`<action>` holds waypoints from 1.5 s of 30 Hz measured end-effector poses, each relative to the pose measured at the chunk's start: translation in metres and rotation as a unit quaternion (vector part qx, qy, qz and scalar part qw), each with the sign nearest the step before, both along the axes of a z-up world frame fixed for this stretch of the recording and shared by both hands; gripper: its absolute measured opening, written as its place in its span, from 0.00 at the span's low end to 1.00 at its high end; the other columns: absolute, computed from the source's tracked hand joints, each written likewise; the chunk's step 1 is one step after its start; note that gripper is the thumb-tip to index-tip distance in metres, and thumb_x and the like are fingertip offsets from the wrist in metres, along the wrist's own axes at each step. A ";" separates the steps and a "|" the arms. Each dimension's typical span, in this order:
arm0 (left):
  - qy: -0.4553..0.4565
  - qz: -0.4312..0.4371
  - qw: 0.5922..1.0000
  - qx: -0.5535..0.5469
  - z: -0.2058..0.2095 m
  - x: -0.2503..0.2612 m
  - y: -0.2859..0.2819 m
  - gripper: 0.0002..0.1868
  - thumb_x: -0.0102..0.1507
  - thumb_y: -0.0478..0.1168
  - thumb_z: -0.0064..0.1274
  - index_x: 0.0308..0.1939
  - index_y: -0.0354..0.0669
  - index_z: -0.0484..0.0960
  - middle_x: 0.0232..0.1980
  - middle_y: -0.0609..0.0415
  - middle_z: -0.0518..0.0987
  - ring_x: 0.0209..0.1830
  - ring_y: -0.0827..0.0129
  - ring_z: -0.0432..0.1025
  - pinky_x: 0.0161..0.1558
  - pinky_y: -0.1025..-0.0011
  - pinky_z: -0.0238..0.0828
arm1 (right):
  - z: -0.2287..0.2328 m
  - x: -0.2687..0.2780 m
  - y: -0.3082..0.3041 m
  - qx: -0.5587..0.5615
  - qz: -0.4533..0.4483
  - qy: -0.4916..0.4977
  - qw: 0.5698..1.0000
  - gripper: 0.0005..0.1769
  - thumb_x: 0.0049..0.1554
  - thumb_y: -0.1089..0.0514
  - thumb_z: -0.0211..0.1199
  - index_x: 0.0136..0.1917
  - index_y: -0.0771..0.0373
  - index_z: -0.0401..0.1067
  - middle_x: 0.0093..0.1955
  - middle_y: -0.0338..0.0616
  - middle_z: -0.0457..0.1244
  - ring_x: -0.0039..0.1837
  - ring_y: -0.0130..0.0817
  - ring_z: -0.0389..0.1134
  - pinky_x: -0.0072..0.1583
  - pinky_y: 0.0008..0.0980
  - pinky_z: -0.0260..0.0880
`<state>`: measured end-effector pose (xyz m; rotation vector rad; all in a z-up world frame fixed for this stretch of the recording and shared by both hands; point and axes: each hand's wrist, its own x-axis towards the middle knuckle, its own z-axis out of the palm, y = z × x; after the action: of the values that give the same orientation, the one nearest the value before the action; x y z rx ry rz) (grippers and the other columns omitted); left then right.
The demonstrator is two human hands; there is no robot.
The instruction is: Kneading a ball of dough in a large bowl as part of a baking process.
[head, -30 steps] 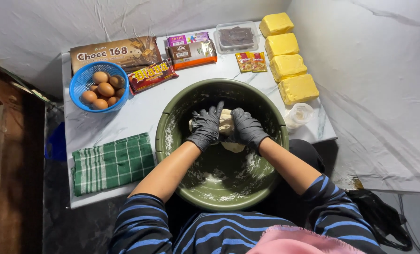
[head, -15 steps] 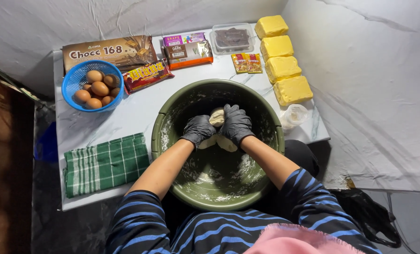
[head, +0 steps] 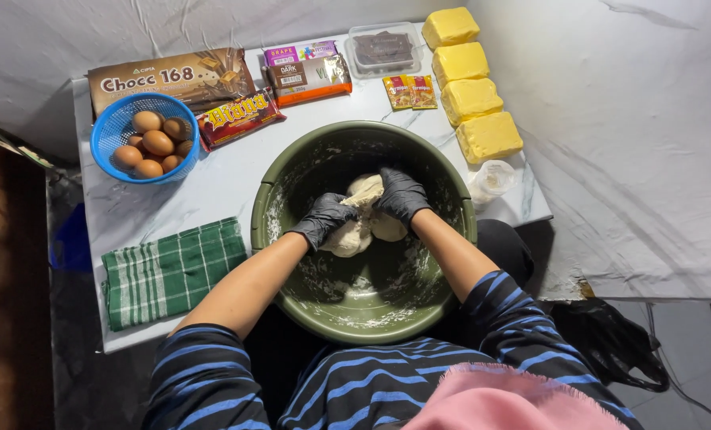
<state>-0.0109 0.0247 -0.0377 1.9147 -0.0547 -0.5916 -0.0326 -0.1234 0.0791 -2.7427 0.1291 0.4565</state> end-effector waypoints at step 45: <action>-0.196 -0.160 0.901 0.352 -0.023 0.009 -0.028 0.57 0.35 0.59 0.58 0.61 0.41 0.48 0.40 0.47 0.70 0.42 0.52 0.70 0.39 0.54 0.67 | -0.043 -0.012 0.012 -0.202 0.233 -0.123 0.943 0.36 0.46 0.49 0.54 0.63 0.69 0.52 0.57 0.65 0.55 0.62 0.57 0.54 0.60 0.52 0.54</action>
<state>-0.0021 -0.0029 -0.0609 2.7468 -0.4776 -0.4597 -0.0450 -0.1118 0.0361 -3.2046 -0.5640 0.2133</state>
